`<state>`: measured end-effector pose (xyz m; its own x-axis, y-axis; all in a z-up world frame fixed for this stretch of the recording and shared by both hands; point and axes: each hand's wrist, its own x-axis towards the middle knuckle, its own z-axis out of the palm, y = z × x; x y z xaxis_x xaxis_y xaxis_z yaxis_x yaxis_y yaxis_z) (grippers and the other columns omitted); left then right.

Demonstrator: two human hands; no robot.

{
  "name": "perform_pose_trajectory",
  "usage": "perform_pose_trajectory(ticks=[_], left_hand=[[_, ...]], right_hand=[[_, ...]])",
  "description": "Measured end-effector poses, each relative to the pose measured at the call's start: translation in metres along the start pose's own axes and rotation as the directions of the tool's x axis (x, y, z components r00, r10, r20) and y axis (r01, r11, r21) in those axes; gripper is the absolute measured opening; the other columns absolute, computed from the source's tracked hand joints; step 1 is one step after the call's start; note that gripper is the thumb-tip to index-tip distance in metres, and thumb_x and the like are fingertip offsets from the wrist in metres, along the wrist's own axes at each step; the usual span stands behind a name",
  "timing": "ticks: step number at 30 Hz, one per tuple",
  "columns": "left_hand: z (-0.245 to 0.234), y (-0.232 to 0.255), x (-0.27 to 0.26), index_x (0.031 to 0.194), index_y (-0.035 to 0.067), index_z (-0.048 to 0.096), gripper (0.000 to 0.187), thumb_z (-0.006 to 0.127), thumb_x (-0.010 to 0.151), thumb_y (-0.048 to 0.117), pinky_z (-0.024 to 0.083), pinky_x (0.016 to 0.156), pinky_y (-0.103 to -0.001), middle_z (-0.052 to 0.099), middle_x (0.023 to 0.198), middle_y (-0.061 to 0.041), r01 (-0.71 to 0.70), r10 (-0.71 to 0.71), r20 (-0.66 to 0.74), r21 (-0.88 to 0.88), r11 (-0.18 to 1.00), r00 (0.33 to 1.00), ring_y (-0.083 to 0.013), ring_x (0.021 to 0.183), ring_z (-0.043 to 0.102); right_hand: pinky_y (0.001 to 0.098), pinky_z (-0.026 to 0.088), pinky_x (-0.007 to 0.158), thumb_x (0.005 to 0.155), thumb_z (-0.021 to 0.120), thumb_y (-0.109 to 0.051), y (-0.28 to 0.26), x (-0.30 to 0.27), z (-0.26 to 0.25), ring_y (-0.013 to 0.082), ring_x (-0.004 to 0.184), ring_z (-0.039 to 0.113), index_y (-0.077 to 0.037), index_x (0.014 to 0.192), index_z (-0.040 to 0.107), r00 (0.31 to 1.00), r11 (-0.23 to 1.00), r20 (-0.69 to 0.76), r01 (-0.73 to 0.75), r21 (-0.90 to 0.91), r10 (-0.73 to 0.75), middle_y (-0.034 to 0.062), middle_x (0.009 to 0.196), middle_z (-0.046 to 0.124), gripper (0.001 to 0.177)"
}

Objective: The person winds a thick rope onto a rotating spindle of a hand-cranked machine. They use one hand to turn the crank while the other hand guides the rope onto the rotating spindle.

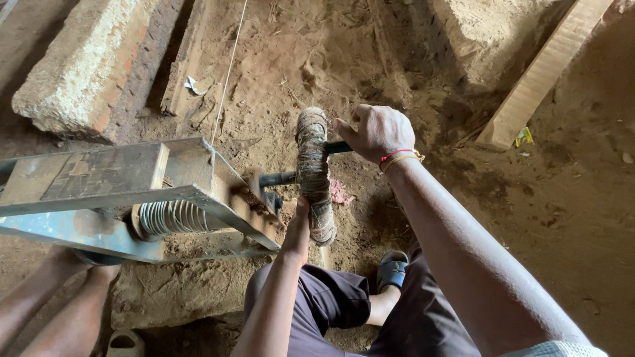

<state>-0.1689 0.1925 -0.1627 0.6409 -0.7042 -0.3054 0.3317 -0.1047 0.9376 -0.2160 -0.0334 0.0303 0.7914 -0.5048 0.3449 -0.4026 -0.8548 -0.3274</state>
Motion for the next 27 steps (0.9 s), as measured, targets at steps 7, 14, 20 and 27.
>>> perform_pose_trajectory(ticks=[7, 14, 20, 27], left_hand=[[0.004, 0.009, -0.002, 0.142, 0.008, 0.052, 0.113, 0.03, 0.075, 0.096, 0.044, 0.11, -0.066, 0.062, 0.132, -0.03, -0.05, 0.05, 0.015, -0.004, 0.999, 0.999, -0.0412, 0.128, 0.061], [0.007, 0.02, -0.012, 0.152, 0.008, 0.04, 0.121, 0.027, 0.071, 0.097, 0.037, 0.115, -0.064, 0.052, 0.149, -0.027, -0.04, 0.039, 0.034, 0.018, 0.999, 0.999, -0.0387, 0.14, 0.05], [-0.005, 0.009, -0.018, 0.162, 0.008, 0.017, 0.126, 0.031, 0.074, 0.097, 0.018, 0.124, -0.059, 0.02, 0.168, -0.022, -0.045, 0.052, -0.035, 0.179, 0.983, 0.998, -0.0351, 0.156, 0.021], [-0.005, -0.009, -0.028, 0.157, 0.008, 0.033, 0.12, 0.069, 0.069, 0.083, 0.03, 0.12, -0.05, 0.05, 0.153, -0.02, -0.245, 0.242, 0.147, 0.007, 0.969, 0.959, -0.0283, 0.143, 0.043]], right_hand=[[0.048, 0.055, 0.066, 0.086, 0.069, -0.061, 0.004, 0.009, 0.004, 0.0361, 0.071, 0.071, -0.014, 0.079, 0.074, 1.0, 1.0, 0.001, -0.006, 0.014, 0.006, 0.0143, 0.071, 0.07, 0.048], [0.0449, 0.055, 0.064, 0.086, 0.072, -0.058, 0.006, 0.018, 0.003, 0.0324, 0.066, 0.07, -0.015, 0.073, 0.071, 1.0, 0.998, -0.02, 0.02, 0.054, -0.018, 0.0102, 0.067, 0.069, 0.045], [0.0446, 0.055, 0.065, 0.09, 0.071, -0.058, 0.005, 0.021, 0.004, 0.0324, 0.066, 0.069, -0.015, 0.071, 0.069, 1.0, 0.999, -0.003, -0.007, 0.051, 0.008, 0.0097, 0.066, 0.068, 0.047], [0.0454, 0.054, 0.064, 0.086, 0.072, -0.056, 0.007, 0.022, 0.006, 0.033, 0.066, 0.069, -0.016, 0.072, 0.071, 1.0, 0.999, -0.026, 0.015, 0.041, -0.014, 0.0103, 0.066, 0.068, 0.042]])
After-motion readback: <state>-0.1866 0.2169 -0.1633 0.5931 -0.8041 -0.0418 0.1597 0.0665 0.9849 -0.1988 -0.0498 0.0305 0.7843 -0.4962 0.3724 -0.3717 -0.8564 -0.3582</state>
